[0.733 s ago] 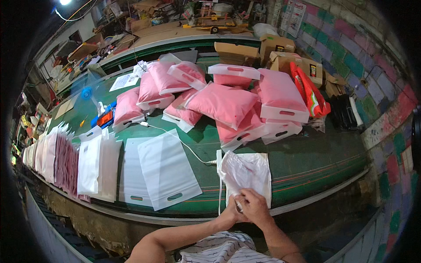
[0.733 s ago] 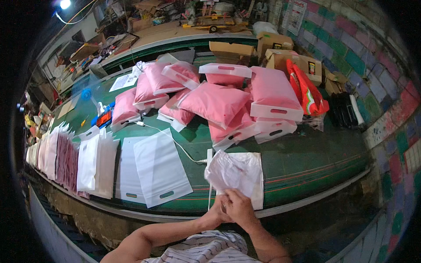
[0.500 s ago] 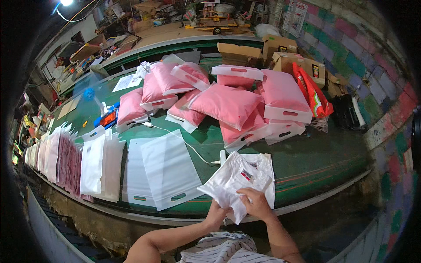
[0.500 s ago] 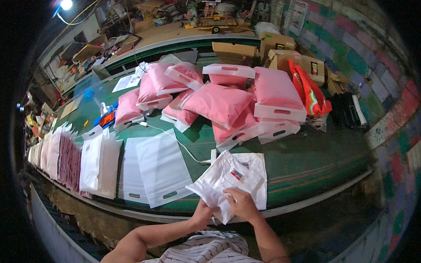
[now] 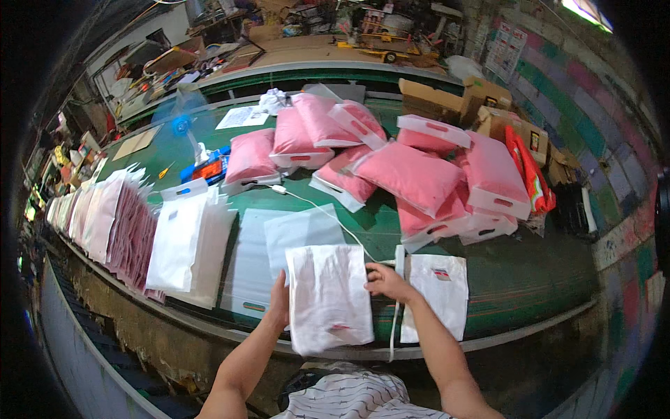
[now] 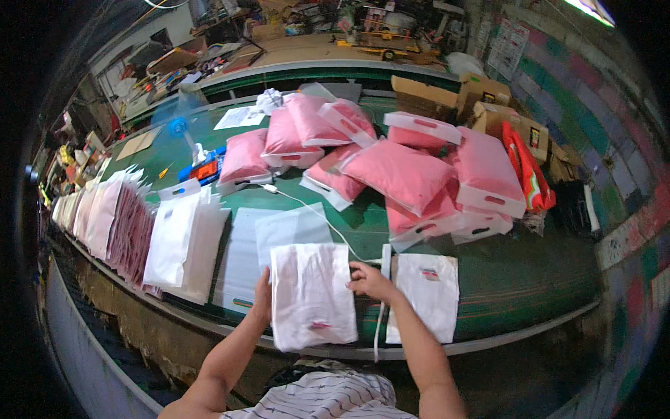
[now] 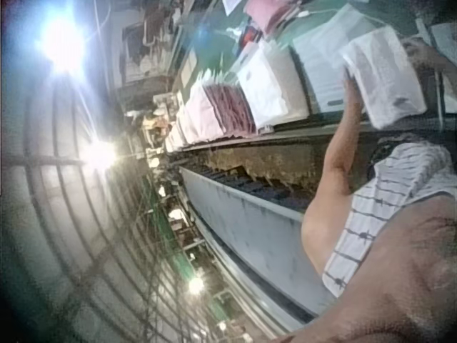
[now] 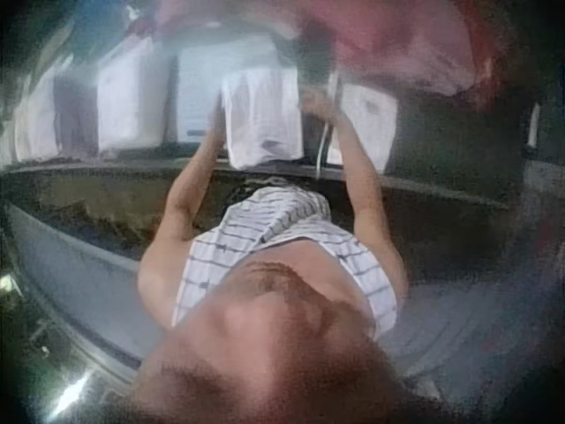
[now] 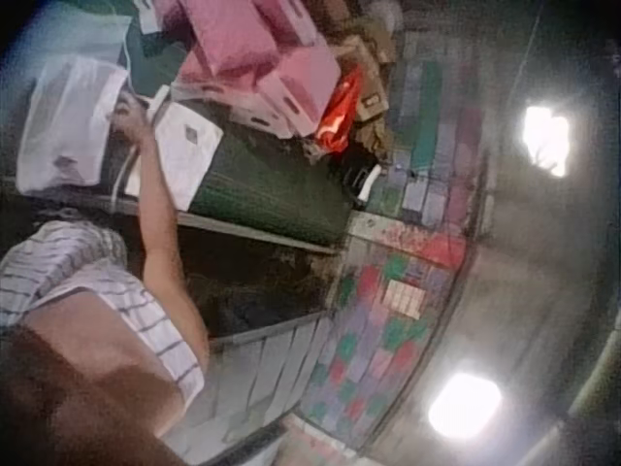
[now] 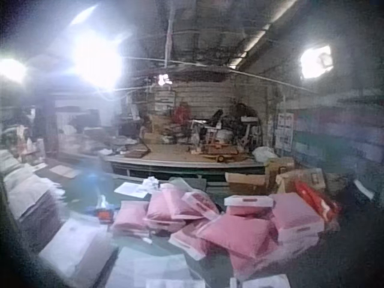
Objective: The person places folded white garments into clear plastic bags on a green workbench. They smooth each bag and set it aside, repeating the process with multiple items. Pink packaged items and other supplies are visible nearby.
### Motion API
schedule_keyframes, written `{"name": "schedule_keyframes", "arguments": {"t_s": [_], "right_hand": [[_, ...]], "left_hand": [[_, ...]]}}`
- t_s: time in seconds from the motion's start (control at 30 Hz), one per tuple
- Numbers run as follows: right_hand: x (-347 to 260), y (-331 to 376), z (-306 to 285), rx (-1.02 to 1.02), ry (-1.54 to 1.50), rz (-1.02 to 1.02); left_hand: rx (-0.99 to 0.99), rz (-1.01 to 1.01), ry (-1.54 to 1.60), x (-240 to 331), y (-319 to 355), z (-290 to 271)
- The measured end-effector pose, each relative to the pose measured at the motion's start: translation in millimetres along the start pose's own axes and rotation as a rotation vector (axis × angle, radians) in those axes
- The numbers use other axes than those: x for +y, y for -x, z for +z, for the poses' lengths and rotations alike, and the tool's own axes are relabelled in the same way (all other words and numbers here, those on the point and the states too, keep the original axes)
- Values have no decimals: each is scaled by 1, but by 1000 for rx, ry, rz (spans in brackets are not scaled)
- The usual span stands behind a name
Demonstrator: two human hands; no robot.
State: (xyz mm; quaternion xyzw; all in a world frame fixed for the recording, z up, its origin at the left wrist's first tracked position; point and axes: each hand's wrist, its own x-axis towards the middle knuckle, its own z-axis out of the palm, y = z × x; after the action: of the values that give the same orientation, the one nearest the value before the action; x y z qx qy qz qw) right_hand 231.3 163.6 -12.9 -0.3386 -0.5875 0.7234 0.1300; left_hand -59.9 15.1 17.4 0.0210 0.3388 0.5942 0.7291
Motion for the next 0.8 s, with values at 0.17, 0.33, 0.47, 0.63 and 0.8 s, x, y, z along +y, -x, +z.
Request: {"name": "schedule_keyframes", "arguments": {"t_s": [0.17, 0.33, 0.47, 0.63, 0.8], "right_hand": [[43, 1, 72, 353, 400, 10], [48, 29, 132, 434, 599, 254], [60, 35, 175, 664, 790, 203], [77, 31, 180, 668, 576, 287], [79, 32, 185, 625, 370, 315]], "left_hand": [[404, -201, -598, 8, 30, -71], [294, 105, -1151, 6, 57, -92], [276, -53, -953, 13, 68, -109], [264, -172, -532, 18, 65, -115], [252, -219, -320, 25, 70, -118]]}}
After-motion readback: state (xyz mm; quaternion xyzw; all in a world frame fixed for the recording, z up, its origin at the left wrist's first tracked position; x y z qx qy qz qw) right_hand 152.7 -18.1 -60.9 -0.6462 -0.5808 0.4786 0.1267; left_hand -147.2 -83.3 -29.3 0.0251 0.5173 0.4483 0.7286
